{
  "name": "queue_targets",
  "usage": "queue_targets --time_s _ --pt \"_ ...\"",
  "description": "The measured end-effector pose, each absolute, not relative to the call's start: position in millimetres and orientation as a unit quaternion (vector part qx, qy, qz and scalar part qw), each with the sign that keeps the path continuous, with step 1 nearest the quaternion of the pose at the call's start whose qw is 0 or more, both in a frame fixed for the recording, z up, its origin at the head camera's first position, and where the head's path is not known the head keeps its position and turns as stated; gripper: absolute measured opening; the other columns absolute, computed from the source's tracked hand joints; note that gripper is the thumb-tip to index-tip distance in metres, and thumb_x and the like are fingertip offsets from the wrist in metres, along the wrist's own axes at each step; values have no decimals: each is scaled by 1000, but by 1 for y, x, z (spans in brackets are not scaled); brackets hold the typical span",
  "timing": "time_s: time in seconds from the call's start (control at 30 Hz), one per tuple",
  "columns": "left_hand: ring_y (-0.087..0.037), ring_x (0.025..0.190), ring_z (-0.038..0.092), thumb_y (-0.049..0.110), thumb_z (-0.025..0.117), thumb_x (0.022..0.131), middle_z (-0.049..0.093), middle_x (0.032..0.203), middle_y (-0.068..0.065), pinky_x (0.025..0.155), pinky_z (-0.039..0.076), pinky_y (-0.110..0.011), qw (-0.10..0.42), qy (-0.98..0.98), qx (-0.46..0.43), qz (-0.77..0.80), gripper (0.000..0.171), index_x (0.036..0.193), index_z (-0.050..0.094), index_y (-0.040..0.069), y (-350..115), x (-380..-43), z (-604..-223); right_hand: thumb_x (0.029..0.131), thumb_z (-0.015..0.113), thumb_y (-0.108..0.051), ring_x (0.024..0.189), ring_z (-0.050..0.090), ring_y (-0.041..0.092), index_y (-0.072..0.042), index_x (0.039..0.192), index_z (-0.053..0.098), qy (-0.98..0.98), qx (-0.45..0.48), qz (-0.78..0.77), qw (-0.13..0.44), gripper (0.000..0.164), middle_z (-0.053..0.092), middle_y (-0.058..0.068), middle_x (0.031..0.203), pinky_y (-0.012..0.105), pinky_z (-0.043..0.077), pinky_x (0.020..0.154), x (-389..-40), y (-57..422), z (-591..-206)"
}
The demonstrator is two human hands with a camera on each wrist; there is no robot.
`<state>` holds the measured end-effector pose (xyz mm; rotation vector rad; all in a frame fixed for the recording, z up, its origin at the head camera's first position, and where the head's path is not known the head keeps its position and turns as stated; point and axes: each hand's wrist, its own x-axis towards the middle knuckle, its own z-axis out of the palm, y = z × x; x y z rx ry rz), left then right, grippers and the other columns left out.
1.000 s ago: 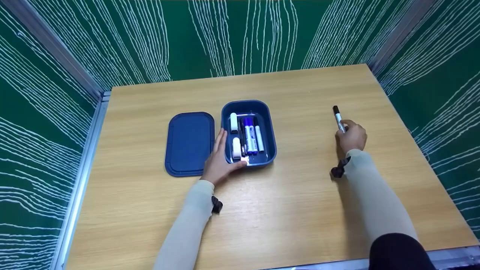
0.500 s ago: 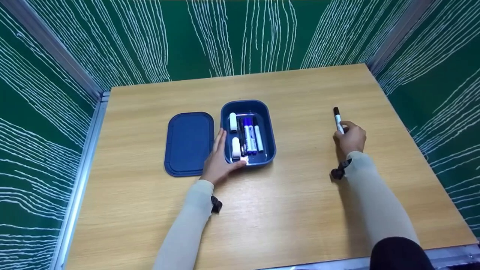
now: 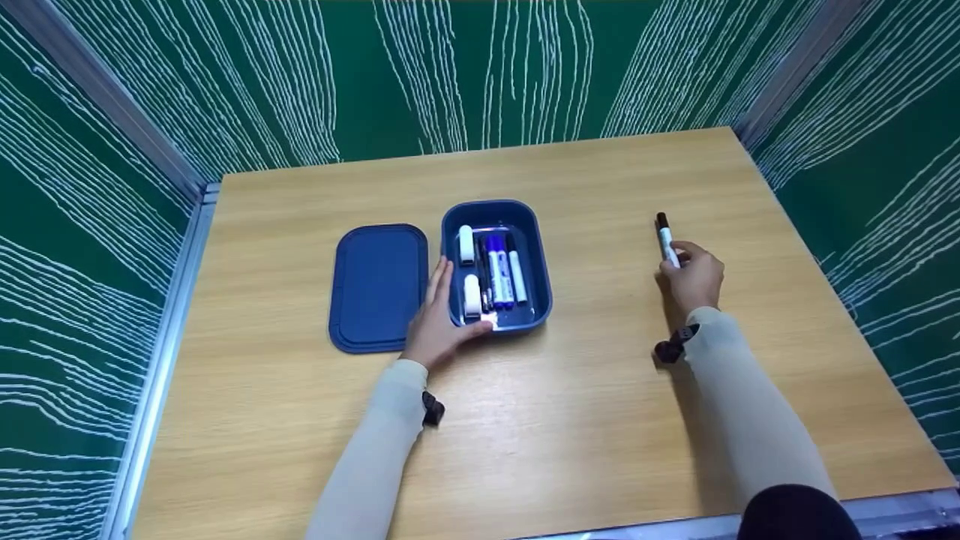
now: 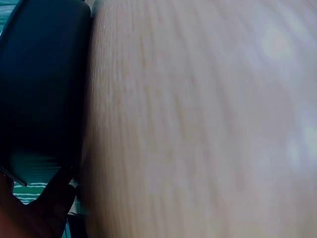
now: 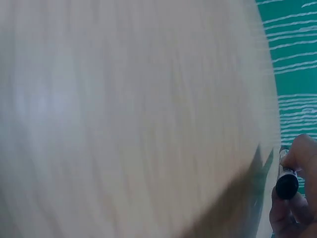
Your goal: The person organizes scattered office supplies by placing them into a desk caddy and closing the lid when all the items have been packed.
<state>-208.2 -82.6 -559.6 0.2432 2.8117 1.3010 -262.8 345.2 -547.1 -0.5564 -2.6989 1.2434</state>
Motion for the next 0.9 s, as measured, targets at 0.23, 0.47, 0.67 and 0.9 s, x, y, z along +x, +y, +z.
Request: queue_targets --time_s 0.23,0.47,0.67,0.9 --pt "-30 142 25 80 69 59 -8 159 23 105 30 -61 20 905 73 419 126 157 6 30 -83 -208 -560 92 62 -8 101 57 23 -13 137 57 -883 -180 429 67 45 58 14 119 27 49 76 -262 334 -542" --pt "-32 142 24 79 69 60 -9 159 21 105 29 -61 25 904 76 421 126 157 3 32 -83 -209 -560 91 63 -8 101 57 23 -14 136 58 -880 -181 433 71 46 58 13 119 30 50 79 -262 328 -539" --pt "-31 142 24 79 69 59 -7 160 21 105 29 -62 20 903 74 424 126 157 5 32 -83 -209 -560 91 63 -8 101 56 24 -14 136 59 -878 -176 439 75 46 58 13 119 33 50 82 -259 322 -537" --pt "-32 142 24 79 69 61 -7 160 20 104 30 -61 16 902 80 425 126 157 5 30 -83 -208 -561 88 63 -7 93 59 23 -12 130 63 -878 -160 437 113 42 61 13 111 29 51 74 -258 314 -537"
